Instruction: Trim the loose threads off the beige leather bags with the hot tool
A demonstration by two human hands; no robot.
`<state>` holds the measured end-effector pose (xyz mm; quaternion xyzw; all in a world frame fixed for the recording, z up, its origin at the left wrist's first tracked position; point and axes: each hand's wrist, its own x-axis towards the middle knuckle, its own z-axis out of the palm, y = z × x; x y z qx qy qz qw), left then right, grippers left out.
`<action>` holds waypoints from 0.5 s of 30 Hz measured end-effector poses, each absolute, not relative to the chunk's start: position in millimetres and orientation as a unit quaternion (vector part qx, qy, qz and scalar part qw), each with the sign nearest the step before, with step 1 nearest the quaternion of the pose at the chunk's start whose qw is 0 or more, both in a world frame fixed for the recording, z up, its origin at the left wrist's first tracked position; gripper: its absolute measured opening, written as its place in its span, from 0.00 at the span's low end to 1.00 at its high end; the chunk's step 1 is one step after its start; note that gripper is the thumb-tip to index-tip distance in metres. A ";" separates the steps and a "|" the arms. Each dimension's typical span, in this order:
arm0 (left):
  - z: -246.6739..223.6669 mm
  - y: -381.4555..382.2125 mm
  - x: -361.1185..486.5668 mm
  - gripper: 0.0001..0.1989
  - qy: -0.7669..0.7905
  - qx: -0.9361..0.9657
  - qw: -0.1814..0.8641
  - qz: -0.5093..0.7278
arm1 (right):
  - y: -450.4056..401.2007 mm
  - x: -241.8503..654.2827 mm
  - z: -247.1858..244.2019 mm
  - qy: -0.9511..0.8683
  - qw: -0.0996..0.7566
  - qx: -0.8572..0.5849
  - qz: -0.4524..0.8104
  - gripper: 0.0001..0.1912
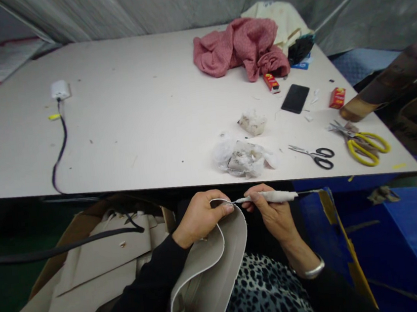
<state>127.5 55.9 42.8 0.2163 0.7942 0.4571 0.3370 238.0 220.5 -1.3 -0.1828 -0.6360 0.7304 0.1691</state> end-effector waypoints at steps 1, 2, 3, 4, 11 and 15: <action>42.4 55.6 127.9 0.07 0.793 0.215 0.336 0.461 | 221.1 238.5 -1.5 -0.642 0.164 -0.181 0.727 0.14; 41.7 55.5 128.2 0.07 0.792 0.215 0.335 0.464 | 221.7 239.0 -1.3 -0.650 0.159 -0.178 0.722 0.14; 40.8 55.5 128.3 0.07 0.791 0.214 0.334 0.466 | 222.6 239.4 -0.8 -0.660 0.154 -0.173 0.714 0.15; 39.8 55.7 128.4 0.07 0.790 0.215 0.332 0.469 | 223.8 239.5 0.1 -0.673 0.147 -0.167 0.705 0.15; 30.9 58.8 131.1 0.07 0.780 0.221 0.335 0.480 | 235.6 232.9 11.6 -0.800 0.108 -0.097 0.582 0.17; 26.5 58.4 132.8 0.08 0.757 0.200 0.367 0.501 | 234.1 231.8 7.8 -0.808 0.087 -0.082 0.577 0.17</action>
